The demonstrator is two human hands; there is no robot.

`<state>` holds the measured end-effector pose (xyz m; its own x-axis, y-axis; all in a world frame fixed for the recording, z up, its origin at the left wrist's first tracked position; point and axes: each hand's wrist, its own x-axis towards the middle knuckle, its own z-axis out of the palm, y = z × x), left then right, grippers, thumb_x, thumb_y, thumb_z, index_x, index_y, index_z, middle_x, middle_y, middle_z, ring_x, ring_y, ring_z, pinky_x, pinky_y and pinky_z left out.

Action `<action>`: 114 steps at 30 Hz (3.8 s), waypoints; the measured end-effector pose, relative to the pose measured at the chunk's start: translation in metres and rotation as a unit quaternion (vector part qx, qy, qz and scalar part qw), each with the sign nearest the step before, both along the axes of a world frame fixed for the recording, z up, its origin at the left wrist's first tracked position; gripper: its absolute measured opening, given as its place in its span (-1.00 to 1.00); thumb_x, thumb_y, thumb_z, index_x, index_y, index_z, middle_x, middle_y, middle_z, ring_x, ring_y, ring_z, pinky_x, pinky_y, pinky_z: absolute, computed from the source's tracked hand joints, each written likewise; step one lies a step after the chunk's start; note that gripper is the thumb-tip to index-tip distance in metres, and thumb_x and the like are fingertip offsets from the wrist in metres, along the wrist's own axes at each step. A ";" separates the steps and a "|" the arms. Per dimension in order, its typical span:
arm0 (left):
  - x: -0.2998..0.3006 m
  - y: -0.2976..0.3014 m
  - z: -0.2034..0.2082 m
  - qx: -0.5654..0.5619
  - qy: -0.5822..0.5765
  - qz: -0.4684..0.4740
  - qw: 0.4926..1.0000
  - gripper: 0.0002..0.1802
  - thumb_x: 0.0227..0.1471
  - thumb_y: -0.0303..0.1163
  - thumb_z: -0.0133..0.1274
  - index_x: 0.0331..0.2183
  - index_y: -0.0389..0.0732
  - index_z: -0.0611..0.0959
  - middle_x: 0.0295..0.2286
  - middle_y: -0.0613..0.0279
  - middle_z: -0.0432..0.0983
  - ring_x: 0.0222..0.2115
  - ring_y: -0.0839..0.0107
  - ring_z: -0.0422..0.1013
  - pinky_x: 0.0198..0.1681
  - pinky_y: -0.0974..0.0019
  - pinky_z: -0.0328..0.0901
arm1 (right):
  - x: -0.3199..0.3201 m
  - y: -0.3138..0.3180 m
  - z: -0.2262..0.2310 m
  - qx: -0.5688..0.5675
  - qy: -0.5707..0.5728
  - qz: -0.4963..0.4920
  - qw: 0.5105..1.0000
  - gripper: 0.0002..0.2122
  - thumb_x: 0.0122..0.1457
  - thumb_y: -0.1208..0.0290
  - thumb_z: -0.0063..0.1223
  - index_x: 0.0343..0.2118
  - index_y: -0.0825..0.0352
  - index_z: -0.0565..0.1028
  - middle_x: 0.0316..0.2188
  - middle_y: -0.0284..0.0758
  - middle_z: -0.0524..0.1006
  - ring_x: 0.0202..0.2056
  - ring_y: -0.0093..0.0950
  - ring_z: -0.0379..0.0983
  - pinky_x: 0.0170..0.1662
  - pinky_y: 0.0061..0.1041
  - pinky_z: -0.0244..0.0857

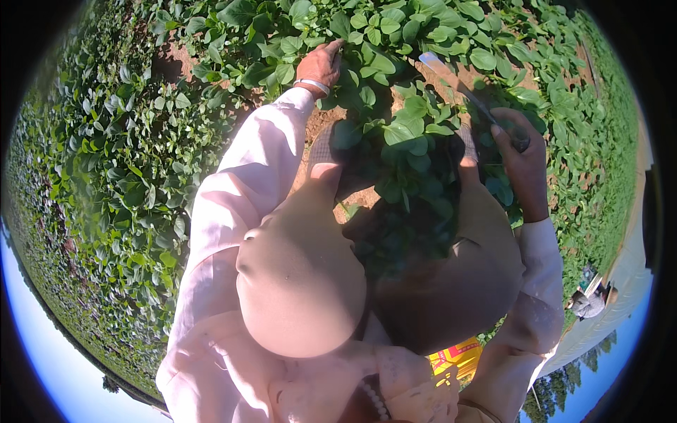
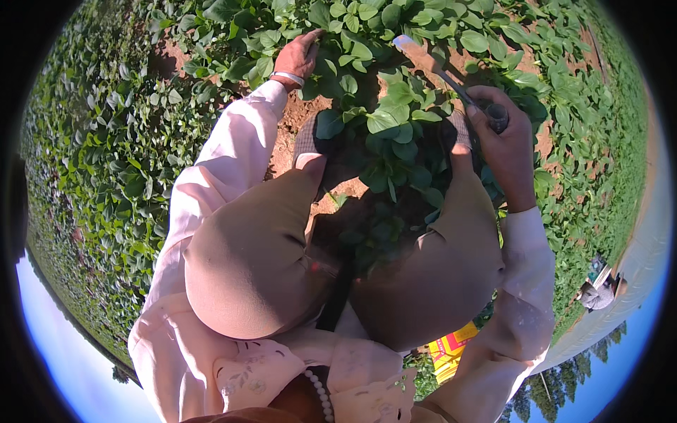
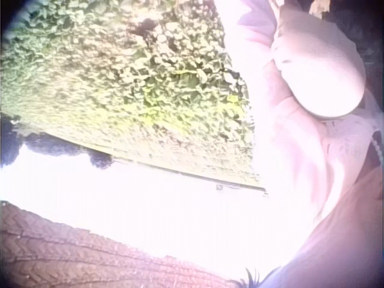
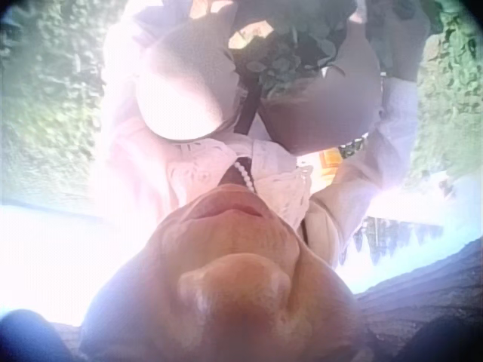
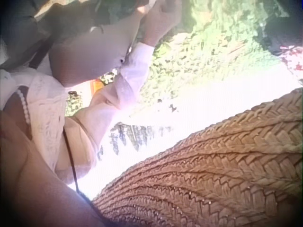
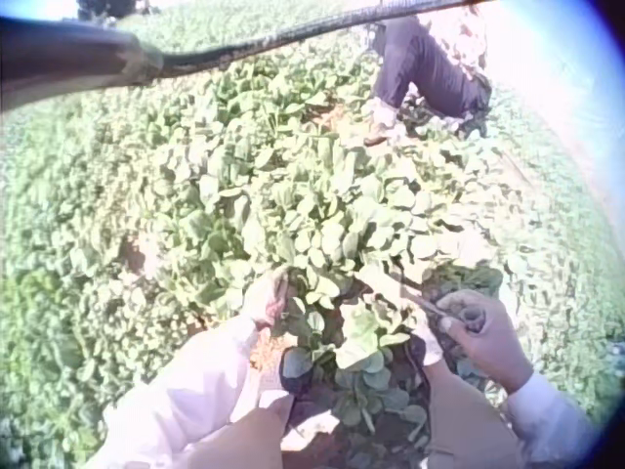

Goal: The person cuts green leafy plants with a sickle and places them into a yellow bucket.

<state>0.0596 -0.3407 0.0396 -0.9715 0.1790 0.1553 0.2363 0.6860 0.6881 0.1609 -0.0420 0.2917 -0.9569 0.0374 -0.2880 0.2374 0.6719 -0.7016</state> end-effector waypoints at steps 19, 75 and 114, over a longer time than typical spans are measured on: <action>0.080 0.024 -0.021 -0.164 -0.125 -0.120 0.971 -0.35 -0.05 -0.48 -0.15 0.12 0.16 0.31 0.16 0.30 0.15 -0.16 0.11 0.45 -0.16 0.14 0.40 | -0.007 -0.019 0.043 0.065 0.028 -0.007 0.997 -0.81 0.07 0.43 0.08 -0.23 0.28 0.54 -0.69 -0.50 0.32 -0.62 -0.68 0.16 -0.53 -0.60 0.08; -0.085 0.132 0.031 -0.134 0.003 -0.257 0.957 -0.74 -0.06 -0.43 0.00 -0.23 -0.18 0.52 -0.38 0.07 0.51 -0.36 0.02 0.45 -0.34 0.10 0.36 | -0.106 0.020 -0.161 0.162 0.066 0.245 0.954 -0.82 0.03 0.48 0.02 -0.27 0.34 0.41 -0.66 -0.11 0.49 -0.50 -0.08 0.48 -0.41 -0.17 0.36; -0.156 0.158 -0.029 -0.538 -0.115 -0.190 0.813 -0.78 0.01 -0.38 0.00 -0.26 -0.02 0.65 -0.29 0.27 0.58 -0.22 0.29 0.51 -0.28 0.25 0.42 | -0.100 0.047 -0.174 0.069 0.034 0.039 0.996 -0.70 -0.06 0.62 0.06 -0.20 0.27 0.40 -0.51 -0.12 0.50 -0.45 -0.09 0.45 -0.39 -0.28 0.29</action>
<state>-0.0967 -0.1832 0.0104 -0.7959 0.3855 -0.4668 0.5217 0.8279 -0.2058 0.0613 0.0049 0.1182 -0.9754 -0.0035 -0.2204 0.1358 0.7783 -0.6131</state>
